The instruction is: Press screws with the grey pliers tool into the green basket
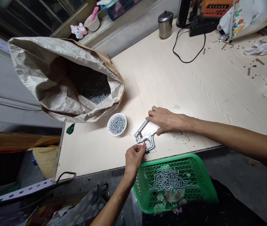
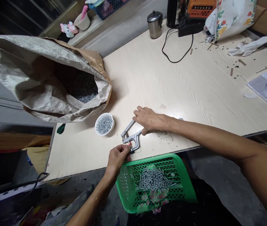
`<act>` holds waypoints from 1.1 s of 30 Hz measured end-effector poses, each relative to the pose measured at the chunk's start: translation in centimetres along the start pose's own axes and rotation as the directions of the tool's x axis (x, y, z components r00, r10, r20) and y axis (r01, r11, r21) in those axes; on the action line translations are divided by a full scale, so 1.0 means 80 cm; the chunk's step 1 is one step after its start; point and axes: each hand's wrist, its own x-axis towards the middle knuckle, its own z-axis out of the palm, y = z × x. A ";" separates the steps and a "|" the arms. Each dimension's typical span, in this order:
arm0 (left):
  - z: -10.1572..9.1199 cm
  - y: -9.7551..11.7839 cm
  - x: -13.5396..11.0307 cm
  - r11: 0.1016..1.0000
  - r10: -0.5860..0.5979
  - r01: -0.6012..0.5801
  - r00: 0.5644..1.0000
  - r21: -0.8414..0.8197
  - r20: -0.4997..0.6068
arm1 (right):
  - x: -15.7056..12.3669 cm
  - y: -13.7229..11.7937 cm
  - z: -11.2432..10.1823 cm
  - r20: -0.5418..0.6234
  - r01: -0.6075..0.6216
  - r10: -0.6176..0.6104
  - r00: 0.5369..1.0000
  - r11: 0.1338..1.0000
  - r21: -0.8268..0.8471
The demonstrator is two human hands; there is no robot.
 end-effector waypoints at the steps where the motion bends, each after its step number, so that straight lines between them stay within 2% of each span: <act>1: 0.000 0.004 -0.003 0.991 0.087 -0.082 0.995 0.102 -0.047 | -0.001 0.000 0.002 -0.005 -0.005 0.005 1.000 1.000 0.006; 2: 0.000 0.010 -0.006 0.961 0.203 -0.180 0.975 0.211 -0.089 | -0.002 0.000 0.003 -0.013 -0.007 0.007 1.000 1.000 0.008; 3: 0.003 0.016 -0.007 0.905 0.335 -0.287 0.935 0.313 -0.112 | -0.003 0.000 0.005 -0.023 -0.007 0.007 1.000 1.000 0.008; 5: 0.010 0.030 -0.002 0.748 0.572 -0.481 0.816 0.457 -0.079 | -0.005 -0.001 0.008 -0.042 -0.001 0.002 0.999 1.000 0.015; 7: 0.018 0.041 0.013 0.589 0.712 -0.618 0.702 0.521 0.029 | -0.008 -0.003 0.010 -0.054 0.014 -0.012 0.998 0.999 0.036; 9: 0.024 0.047 0.032 0.489 0.751 -0.682 0.646 0.543 0.134 | -0.012 -0.005 0.010 -0.045 0.015 -0.012 0.999 0.998 0.062; 12: 0.027 0.047 0.053 0.427 0.741 -0.705 0.632 0.565 0.228 | -0.018 -0.005 0.008 -0.017 -0.068 0.069 0.997 0.997 0.046; 14: 0.026 0.049 0.061 0.399 0.757 -0.705 0.614 0.586 0.223 | -0.020 -0.004 0.005 0.000 -0.124 0.124 0.992 0.992 0.010; 17: 0.025 0.062 0.070 0.365 0.779 -0.728 0.580 0.581 0.238 | -0.021 -0.002 0.004 0.029 -0.136 0.135 0.990 0.991 0.000; 21: 0.019 0.078 0.081 0.388 0.727 -0.755 0.603 0.529 0.327 | -0.027 -0.003 0.009 -0.002 -0.164 0.165 0.986 0.982 0.091; 24: 0.017 0.080 0.080 0.356 0.716 -0.772 0.588 0.526 0.377 | -0.035 -0.003 0.013 -0.050 -0.175 0.183 0.982 0.975 0.134; 30: 0.032 0.074 0.071 0.317 0.743 -0.750 0.577 0.581 0.339 | -0.030 -0.006 0.015 -0.004 -0.127 0.128 0.992 0.987 0.095; 33: 0.032 0.073 0.073 0.309 0.744 -0.746 0.576 0.590 0.339 | -0.027 -0.007 0.011 0.010 -0.128 0.127 0.992 0.985 0.115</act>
